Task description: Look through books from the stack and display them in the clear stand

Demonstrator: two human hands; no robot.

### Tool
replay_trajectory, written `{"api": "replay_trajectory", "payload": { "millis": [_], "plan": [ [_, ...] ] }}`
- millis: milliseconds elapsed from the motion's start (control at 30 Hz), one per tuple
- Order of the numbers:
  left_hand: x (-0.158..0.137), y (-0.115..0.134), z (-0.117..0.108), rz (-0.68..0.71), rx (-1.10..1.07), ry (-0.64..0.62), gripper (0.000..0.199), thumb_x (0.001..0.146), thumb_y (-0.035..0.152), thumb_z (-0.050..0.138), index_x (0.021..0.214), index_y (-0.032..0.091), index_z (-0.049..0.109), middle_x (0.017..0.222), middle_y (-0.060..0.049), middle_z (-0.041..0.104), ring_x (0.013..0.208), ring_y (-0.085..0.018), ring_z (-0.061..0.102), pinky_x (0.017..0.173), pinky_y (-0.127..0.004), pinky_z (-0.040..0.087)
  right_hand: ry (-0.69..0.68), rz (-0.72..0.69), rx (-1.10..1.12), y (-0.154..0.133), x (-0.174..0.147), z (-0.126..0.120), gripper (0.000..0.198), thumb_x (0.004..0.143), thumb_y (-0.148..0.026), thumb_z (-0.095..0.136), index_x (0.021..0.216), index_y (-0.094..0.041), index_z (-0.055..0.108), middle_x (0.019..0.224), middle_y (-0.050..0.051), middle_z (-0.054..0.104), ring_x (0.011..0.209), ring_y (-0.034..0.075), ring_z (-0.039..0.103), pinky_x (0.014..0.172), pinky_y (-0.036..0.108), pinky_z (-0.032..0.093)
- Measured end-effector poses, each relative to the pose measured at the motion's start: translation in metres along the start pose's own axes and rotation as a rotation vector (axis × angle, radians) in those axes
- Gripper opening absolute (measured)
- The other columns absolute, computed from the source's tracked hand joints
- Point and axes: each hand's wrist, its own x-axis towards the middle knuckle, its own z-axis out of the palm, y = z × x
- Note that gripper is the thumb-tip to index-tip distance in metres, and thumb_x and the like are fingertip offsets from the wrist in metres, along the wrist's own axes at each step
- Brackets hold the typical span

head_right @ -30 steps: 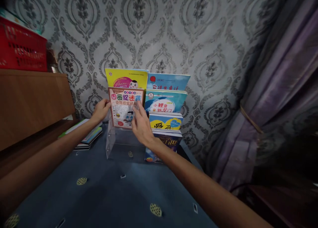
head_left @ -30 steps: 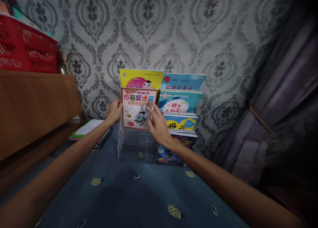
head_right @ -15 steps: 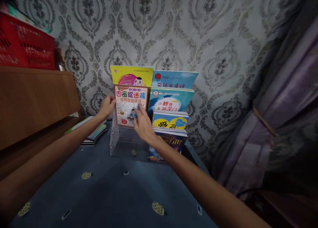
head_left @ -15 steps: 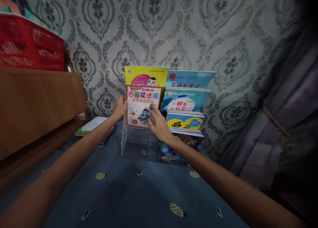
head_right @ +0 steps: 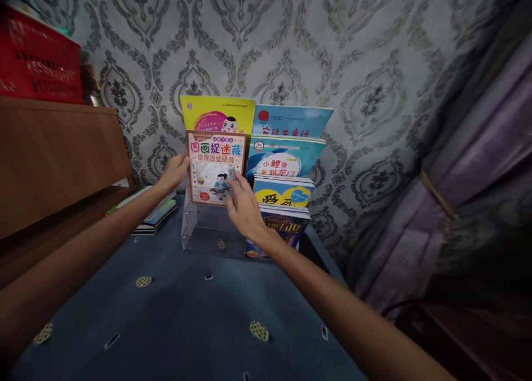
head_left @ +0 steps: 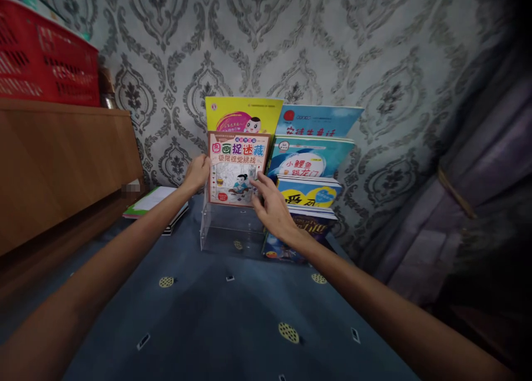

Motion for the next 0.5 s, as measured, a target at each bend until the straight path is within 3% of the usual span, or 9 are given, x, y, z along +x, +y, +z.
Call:
{"api": "replay_trajectory", "payload": {
  "millis": [267, 500],
  "plan": [
    [-0.004, -0.004, 0.002, 0.022, -0.073, 0.015, 0.021, 0.093, 0.026, 0.043, 0.076, 0.021, 0.055, 0.086, -0.008, 0.068, 0.099, -0.026, 0.062, 0.093, -0.037, 0.046, -0.099, 0.006, 0.042, -0.008, -0.045, -0.006, 0.039, 0.091, -0.016, 0.046, 0.125, -0.02, 0.065, 0.14, 0.016, 0.057, 0.13, 0.03, 0.056, 0.106, 0.055, 0.048],
    [-0.01, -0.005, 0.0, 0.03, -0.051, 0.032, 0.025, 0.095, 0.028, 0.041, 0.072, 0.022, 0.05, 0.083, -0.009, 0.065, 0.091, -0.026, 0.063, 0.089, -0.039, 0.047, -0.196, 0.018, 0.078, -0.013, -0.073, -0.001, 0.037, 0.092, -0.016, 0.046, 0.121, -0.02, 0.068, 0.138, 0.017, 0.059, 0.129, 0.03, 0.057, 0.104, 0.054, 0.05]
  ]
}}
